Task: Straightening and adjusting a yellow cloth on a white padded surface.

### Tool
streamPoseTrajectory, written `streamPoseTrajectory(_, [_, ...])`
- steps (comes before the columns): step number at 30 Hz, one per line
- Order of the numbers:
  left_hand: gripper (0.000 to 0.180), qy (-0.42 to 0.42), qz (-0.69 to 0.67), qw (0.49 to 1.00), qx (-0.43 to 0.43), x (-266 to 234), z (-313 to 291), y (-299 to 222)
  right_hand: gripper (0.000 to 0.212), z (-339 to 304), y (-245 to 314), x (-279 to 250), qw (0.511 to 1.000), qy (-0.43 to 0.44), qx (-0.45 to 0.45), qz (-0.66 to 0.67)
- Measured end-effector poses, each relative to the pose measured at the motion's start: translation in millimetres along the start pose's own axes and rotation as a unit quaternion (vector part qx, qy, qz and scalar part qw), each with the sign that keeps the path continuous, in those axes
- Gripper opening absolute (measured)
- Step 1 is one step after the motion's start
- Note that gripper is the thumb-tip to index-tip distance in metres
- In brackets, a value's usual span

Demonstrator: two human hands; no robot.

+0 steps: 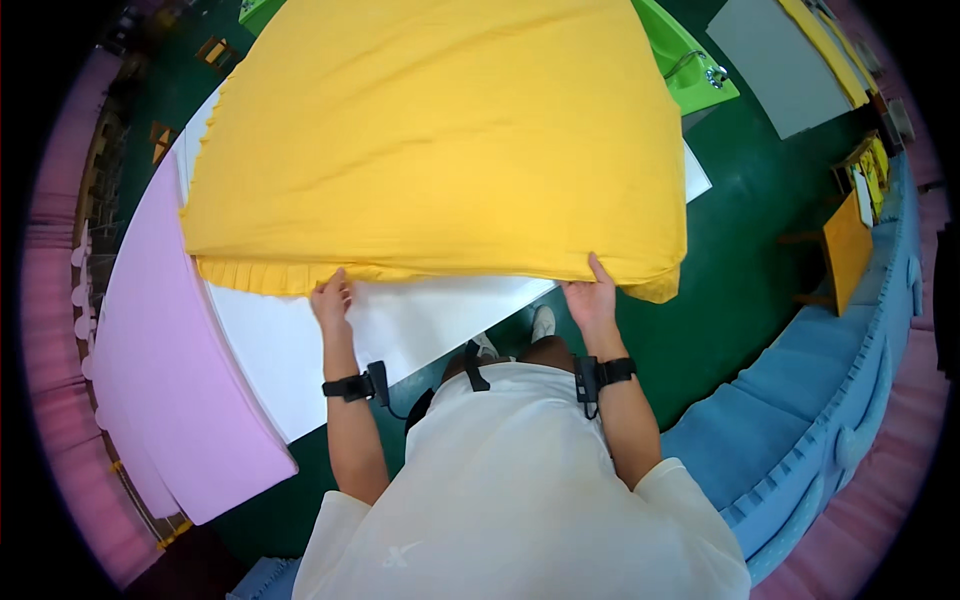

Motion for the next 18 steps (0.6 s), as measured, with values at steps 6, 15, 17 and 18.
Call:
streamPoseTrajectory(6, [0.042,0.066,-0.012,0.997,-0.041,-18,2,-1,0.032,-20,26,4,0.999,-0.018,-0.03,-0.024])
streamPoseTrajectory(15, [0.042,0.148,-0.398,0.902,-0.083,49,0,-10,0.029,-32,53,-9,0.999,-0.028,0.0,-0.045])
streamPoseTrajectory(17, [0.04,0.141,-0.417,0.895,-0.08,54,1,-3,0.03,-27,53,-21,0.999,-0.032,0.005,-0.035])
streamPoseTrajectory(18, [0.04,0.137,-0.417,0.896,-0.071,55,1,1,0.03,-25,56,-27,0.999,-0.032,0.004,-0.036])
Point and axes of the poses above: each hand's wrist, its own z-axis towards the middle knuckle, its own x-axis out of the palm, y = z × x, the point moved 1 cm from there along z, towards the middle knuckle, and after that the axes turned 2 degrees about -x, right-handed, at the moved point
